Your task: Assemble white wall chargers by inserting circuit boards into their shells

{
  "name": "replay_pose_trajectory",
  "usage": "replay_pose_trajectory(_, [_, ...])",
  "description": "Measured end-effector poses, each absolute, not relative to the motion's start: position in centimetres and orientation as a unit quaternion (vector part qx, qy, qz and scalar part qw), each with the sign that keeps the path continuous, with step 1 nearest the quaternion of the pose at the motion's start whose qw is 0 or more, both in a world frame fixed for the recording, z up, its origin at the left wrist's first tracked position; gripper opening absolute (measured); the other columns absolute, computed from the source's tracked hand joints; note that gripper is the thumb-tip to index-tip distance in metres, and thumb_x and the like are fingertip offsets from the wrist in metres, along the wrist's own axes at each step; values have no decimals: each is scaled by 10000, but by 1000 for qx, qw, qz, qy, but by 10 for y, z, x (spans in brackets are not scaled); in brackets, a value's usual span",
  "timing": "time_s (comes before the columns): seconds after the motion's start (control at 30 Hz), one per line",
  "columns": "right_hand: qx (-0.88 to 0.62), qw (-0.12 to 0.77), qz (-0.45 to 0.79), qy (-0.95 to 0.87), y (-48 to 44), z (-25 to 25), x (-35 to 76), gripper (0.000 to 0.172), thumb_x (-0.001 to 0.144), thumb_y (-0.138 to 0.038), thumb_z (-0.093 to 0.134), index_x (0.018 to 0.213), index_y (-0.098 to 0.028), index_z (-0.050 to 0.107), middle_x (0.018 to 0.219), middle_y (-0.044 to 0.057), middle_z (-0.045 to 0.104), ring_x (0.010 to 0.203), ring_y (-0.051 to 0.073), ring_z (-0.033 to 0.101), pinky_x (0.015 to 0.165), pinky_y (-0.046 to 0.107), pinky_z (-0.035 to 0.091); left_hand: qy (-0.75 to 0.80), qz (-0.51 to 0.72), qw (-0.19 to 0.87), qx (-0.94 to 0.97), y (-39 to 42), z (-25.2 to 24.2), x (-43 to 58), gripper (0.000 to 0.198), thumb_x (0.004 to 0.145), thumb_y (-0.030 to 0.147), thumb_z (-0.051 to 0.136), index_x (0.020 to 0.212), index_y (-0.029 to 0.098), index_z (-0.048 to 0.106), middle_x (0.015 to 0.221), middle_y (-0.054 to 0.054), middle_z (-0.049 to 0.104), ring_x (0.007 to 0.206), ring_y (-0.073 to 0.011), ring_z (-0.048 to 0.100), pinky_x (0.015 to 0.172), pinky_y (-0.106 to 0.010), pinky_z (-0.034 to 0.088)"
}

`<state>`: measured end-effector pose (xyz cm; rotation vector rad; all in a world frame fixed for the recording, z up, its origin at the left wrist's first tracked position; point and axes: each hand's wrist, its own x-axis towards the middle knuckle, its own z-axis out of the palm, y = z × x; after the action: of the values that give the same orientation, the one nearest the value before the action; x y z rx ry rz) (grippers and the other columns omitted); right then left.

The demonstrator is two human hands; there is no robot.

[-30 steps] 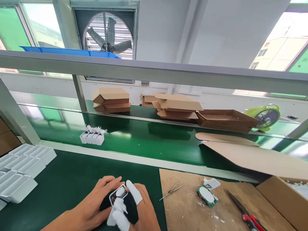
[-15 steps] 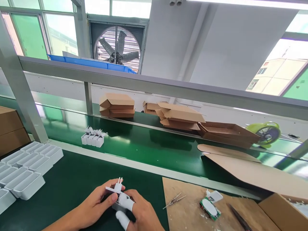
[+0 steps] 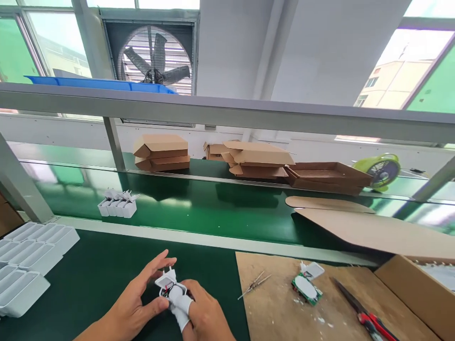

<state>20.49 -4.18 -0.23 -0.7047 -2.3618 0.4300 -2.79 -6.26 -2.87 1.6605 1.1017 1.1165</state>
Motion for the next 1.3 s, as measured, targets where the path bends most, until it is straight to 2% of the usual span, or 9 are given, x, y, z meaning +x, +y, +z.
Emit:
replay_pose_trajectory(0.1, [-268, 324, 158, -893, -41, -13, 206, 511, 861, -82, 518, 1326, -262, 630, 1208, 125, 712, 950, 232, 743, 782, 309, 625, 428, 464, 388, 672, -63, -31, -27, 876, 906, 686, 748, 1605, 521, 246, 1613, -15, 538, 1473, -320, 519, 1211, -488, 440])
replay_pose_trajectory(0.27, [-290, 306, 187, -887, -46, -7, 210, 491, 801, -57, 524, 1233, -240, 669, 1250, 126, 698, 981, 231, 733, 814, 313, 612, 426, 472, 315, 705, -72, -21, -32, 934, 880, 688, 774, 1629, 440, 272, 1644, -79, 480, 1440, -350, 542, 1151, -458, 515])
replay_pose_trajectory(0.33, [-296, 280, 190, -893, -48, -4, 210, 459, 807, -56, 511, 1202, -220, 679, 1247, 139, 701, 973, 239, 731, 807, 323, 613, 414, 457, 277, 737, -74, -14, -32, 778, 956, 559, 749, 1602, 422, 337, 1598, -91, 515, 1409, -337, 567, 1128, -451, 536])
replay_pose_trajectory(0.43, [-315, 266, 200, -889, -49, -2, 208, 454, 867, -96, 488, 1279, -212, 638, 1238, 155, 710, 966, 261, 735, 801, 362, 625, 418, 433, 253, 758, -74, -7, -29, 433, 1030, 298, 662, 1435, 371, 525, 1364, -80, 651, 1225, -268, 672, 1036, -390, 585])
replay_pose_trajectory(0.57, [-323, 254, 220, -885, -49, 3, 206, 451, 895, -117, 485, 1318, -205, 616, 1209, 157, 705, 987, 270, 719, 823, 384, 622, 427, 453, 271, 734, -73, -2, -25, 219, 1010, 257, 649, 1211, 305, 579, 1106, -41, 668, 973, -216, 689, 866, -330, 616])
replay_pose_trajectory(0.7, [-314, 232, 225, -892, -51, 10, 207, 418, 898, -97, 484, 1266, -191, 659, 1185, 150, 693, 997, 261, 707, 828, 365, 611, 431, 460, 276, 726, -74, -2, -24, 215, 991, 248, 641, 1172, 298, 536, 1058, -24, 644, 931, -206, 673, 839, -323, 601])
replay_pose_trajectory(0.9, [-306, 282, 216, -883, -52, 5, 209, 364, 990, -158, 470, 1321, -228, 604, 1246, 135, 707, 989, 242, 740, 777, 326, 623, 430, 458, 271, 729, -74, -5, -23, 226, 999, 237, 615, 1172, 309, 489, 1054, -9, 619, 898, -188, 654, 821, -310, 584])
replay_pose_trajectory(1.07, [-363, 288, 298, -835, -54, 6, 208, 287, 990, -217, 559, 1270, -237, 616, 1233, 99, 737, 993, 210, 757, 888, 320, 620, 430, 457, 271, 730, -74, -6, -24, 222, 996, 243, 614, 1171, 298, 489, 1043, -16, 616, 894, -196, 658, 811, -315, 584])
replay_pose_trajectory(1.3, [-309, 276, 229, -881, -56, 11, 208, 407, 990, -138, 475, 1361, -247, 602, 1322, 134, 691, 1114, 242, 733, 919, 337, 620, 429, 461, 277, 726, -75, -8, -24, 203, 1002, 258, 621, 1169, 289, 509, 1040, -26, 626, 898, -202, 656, 828, -327, 586])
